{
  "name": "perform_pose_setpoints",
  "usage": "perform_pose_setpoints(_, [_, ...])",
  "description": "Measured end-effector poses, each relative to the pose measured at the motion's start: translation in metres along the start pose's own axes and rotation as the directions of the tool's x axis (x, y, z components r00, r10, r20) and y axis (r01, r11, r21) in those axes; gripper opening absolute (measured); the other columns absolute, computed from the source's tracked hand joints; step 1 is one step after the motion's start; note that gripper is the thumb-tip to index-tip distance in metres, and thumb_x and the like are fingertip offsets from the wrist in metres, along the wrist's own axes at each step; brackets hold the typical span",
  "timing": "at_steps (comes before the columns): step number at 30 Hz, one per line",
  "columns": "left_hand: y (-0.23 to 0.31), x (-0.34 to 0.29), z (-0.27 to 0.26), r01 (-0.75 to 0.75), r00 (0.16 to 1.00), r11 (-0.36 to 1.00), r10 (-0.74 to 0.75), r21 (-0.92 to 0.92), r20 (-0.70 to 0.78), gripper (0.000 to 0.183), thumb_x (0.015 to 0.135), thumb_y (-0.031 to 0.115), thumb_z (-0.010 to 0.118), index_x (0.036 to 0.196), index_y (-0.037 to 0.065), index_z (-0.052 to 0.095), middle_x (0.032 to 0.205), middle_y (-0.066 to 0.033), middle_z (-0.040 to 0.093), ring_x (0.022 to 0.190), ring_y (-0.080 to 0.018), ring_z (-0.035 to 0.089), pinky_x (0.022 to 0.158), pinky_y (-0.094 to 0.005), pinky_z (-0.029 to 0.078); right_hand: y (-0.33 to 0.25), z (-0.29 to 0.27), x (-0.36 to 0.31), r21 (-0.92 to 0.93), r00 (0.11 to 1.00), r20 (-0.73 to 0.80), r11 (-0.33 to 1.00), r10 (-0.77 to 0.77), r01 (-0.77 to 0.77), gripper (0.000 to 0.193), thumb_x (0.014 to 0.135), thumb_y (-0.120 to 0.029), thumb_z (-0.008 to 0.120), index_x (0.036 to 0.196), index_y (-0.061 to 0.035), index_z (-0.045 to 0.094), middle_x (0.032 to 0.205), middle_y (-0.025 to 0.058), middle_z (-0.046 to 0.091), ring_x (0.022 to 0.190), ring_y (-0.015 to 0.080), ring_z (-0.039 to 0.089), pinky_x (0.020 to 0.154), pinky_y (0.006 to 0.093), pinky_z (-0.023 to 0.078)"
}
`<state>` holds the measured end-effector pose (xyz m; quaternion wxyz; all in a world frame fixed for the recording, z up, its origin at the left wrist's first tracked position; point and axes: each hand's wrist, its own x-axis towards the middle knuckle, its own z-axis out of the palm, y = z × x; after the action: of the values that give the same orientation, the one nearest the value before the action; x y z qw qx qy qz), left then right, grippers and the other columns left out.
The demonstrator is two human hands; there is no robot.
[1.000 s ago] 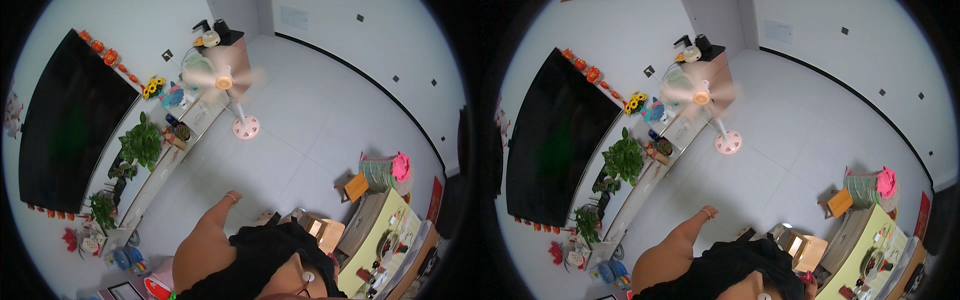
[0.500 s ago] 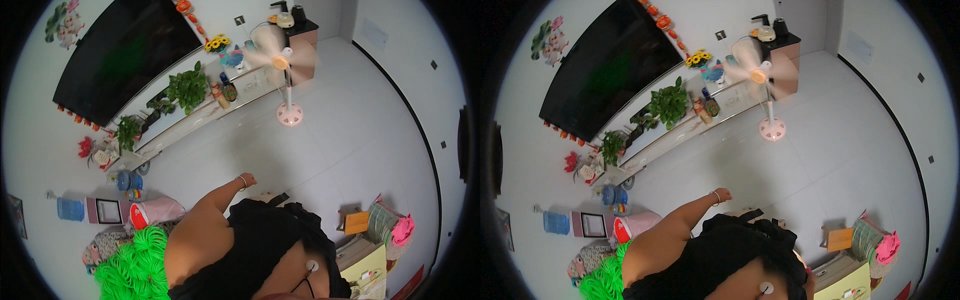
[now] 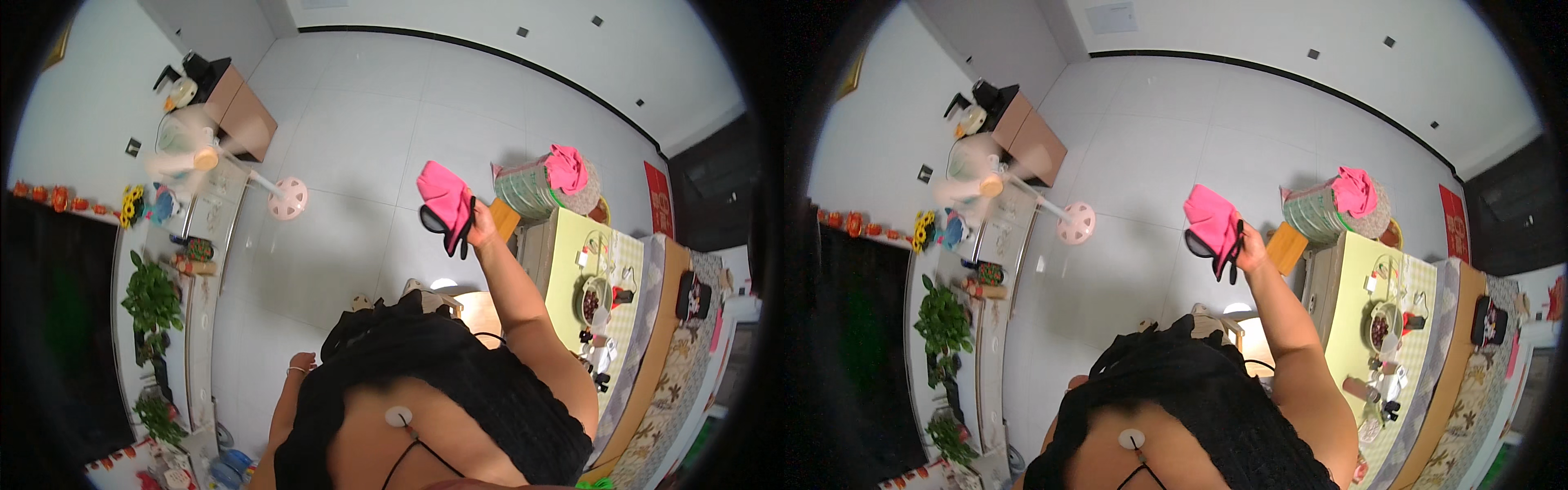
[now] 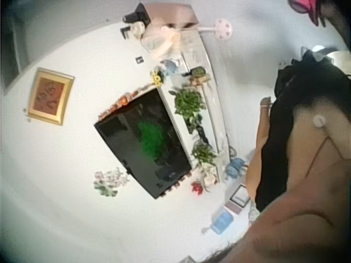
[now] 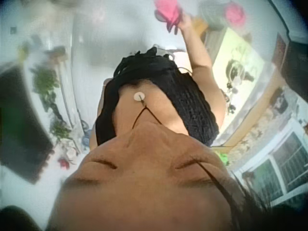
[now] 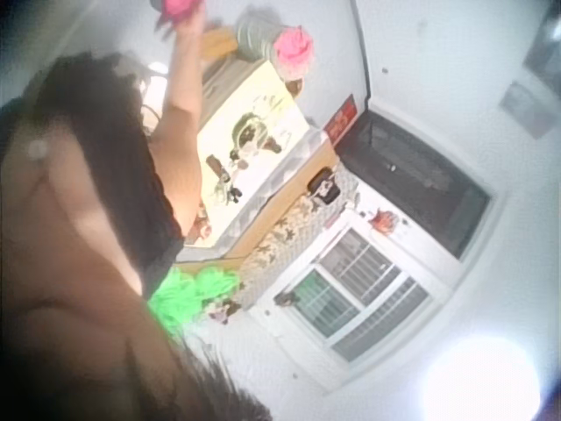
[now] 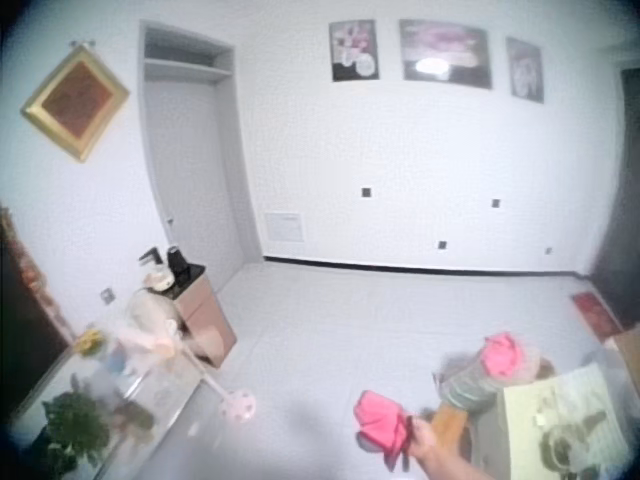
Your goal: The person wipes a metal tray and several items on a table using a cloth, then continues wiping various areas of the table surface and a chair.
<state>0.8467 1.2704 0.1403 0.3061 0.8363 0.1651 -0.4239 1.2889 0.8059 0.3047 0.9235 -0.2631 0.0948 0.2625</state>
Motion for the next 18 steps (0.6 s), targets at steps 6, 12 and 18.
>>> perform_pose_setpoints(6, [-0.046, -0.004, -0.05, -0.149, 0.988, 0.948, 0.154, 0.282, 0.007, 0.018, 0.088, 0.019, 0.061, 0.096, 0.004, 0.062, 0.092, -0.0123, 0.069, 0.079, -0.0244, 0.068, 0.065, -0.0437, 0.054, 0.016, 0.049, -0.013, 0.132, 0.989, 0.144, 0.989, 0.045, -0.064, 0.04, 0.099, -0.027, 0.05, 0.133, -0.0061, 0.05, 0.132, 0.0139, 0.057, 0.123, 0.0306, 0.052, 0.11, 0.0466, 0.037])
perform_pose_setpoints(12, [-0.025, 0.037, -0.095, 0.101, 0.992, 0.965, -0.115, -0.242, -0.046, 0.029, 0.089, 0.028, 0.058, 0.1, 0.002, 0.064, 0.089, -0.0087, 0.067, 0.077, -0.0203, 0.069, 0.06, -0.0392, 0.05, 0.017, 0.033, -0.022, 0.152, 1.0, 0.023, 0.988, -0.021, 0.017, 0.041, 0.098, -0.029, 0.051, 0.134, -0.0101, 0.051, 0.132, 0.0125, 0.057, 0.123, 0.0309, 0.053, 0.109, 0.0475, 0.037])
perform_pose_setpoints(18, [-0.002, 0.072, -0.165, -0.058, 0.985, 0.979, 0.088, 0.195, -0.15, 0.037, 0.084, 0.035, 0.061, 0.099, 0.002, 0.069, 0.09, -0.0163, 0.07, 0.078, -0.0266, 0.068, 0.071, -0.0417, 0.052, 0.027, 0.057, -0.008, 0.375, 0.992, 0.104, 0.921, 0.076, -0.11, 0.053, 0.098, -0.044, 0.047, 0.134, -0.0049, 0.052, 0.133, 0.0144, 0.057, 0.124, 0.0332, 0.052, 0.109, 0.0502, 0.037])
